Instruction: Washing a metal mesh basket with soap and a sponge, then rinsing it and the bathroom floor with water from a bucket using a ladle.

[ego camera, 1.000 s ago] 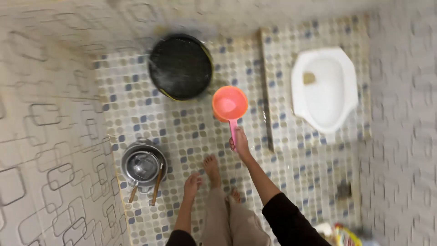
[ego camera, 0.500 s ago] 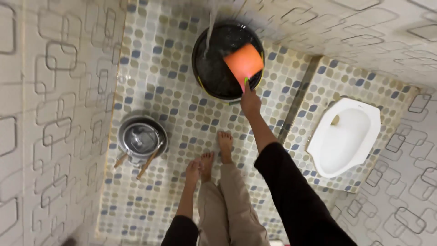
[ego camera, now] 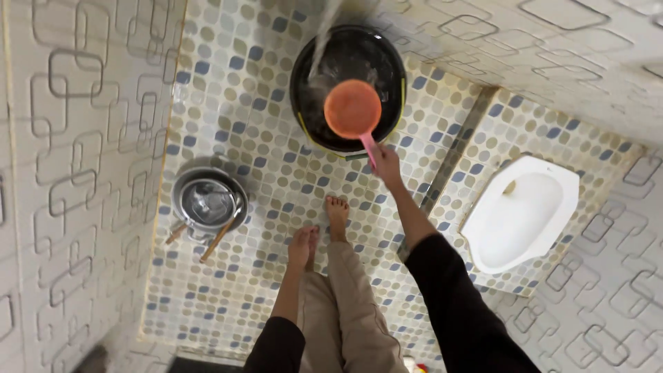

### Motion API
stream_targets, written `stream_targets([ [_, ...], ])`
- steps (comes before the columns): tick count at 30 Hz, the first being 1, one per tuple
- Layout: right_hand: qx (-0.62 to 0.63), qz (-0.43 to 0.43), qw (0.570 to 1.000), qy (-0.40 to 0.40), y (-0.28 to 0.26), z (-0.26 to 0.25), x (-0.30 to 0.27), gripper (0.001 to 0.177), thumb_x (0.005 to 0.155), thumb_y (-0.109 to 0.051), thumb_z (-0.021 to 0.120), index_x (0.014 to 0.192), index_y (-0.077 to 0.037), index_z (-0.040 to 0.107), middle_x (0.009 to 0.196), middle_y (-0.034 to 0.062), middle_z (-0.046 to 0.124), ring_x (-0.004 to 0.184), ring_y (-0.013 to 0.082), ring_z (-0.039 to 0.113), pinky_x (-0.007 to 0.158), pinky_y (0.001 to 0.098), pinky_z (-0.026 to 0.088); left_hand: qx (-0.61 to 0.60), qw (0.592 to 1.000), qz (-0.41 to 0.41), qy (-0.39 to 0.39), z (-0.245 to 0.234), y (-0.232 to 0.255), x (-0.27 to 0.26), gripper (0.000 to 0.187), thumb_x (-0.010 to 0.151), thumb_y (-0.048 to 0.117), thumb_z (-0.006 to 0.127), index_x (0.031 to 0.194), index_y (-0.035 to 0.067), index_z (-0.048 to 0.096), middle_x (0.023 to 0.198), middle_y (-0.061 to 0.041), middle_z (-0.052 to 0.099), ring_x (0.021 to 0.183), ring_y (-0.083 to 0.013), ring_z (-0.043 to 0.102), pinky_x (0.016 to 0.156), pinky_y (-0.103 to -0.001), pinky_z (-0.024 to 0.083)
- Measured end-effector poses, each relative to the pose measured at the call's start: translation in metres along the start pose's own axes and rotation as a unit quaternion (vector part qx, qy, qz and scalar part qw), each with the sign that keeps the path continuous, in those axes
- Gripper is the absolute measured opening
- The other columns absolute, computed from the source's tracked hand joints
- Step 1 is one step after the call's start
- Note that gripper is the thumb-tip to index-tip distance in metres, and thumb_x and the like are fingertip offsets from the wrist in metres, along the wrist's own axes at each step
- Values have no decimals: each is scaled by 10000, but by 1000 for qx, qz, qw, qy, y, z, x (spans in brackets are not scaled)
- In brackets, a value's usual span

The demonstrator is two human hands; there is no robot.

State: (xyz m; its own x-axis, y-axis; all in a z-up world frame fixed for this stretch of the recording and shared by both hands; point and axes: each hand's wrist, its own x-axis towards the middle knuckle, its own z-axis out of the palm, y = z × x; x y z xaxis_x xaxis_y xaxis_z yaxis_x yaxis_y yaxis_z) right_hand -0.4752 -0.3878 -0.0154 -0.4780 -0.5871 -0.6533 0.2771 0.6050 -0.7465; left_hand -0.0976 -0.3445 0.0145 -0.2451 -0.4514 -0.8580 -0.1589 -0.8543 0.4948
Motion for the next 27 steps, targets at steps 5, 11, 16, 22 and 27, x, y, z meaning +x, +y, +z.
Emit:
stream_targets([
  [5,119,14,992,41,10,-4,-119,299,933,-225,677,1187,-68,702,665,-22,607,485,56,509,411,228,391,37,998,26,-42,-3,29,26,374,1053,342,451,1259,101,650,989,-54,719,815,-125,673,708,-262,551],
  [11,-64,-65,990,111,-25,-10,-293,432,820,-242,833,1203,-77,720,740,49,742,578,93,625,544,281,525,-115,985,-46,-118,21,97,87,317,1123,371,519,1113,81,648,875,11,646,739,-82,594,625,-229,492],
  [16,-149,-75,946,279,21,24,-401,455,822,-311,870,1188,-75,738,770,114,734,613,71,652,588,299,529,-48,967,-69,-241,78,74,81,380,1186,477,530,1006,145,567,810,33,590,701,-109,591,635,-283,526],
  [22,249,44,878,406,107,116,-473,389,948,-325,731,1216,-44,739,717,21,656,595,81,562,529,257,470,61,914,-231,-327,105,8,-81,707,1030,682,325,1410,121,526,1257,-55,673,1063,-224,680,874,-412,566],
  [27,407,91,760,499,153,181,-518,393,1009,-347,632,1181,-11,742,677,-14,621,549,53,560,474,230,436,107,848,-296,-427,96,-50,-157,804,1048,770,341,1480,107,480,1298,-124,647,1051,-319,656,816,-497,560],
])
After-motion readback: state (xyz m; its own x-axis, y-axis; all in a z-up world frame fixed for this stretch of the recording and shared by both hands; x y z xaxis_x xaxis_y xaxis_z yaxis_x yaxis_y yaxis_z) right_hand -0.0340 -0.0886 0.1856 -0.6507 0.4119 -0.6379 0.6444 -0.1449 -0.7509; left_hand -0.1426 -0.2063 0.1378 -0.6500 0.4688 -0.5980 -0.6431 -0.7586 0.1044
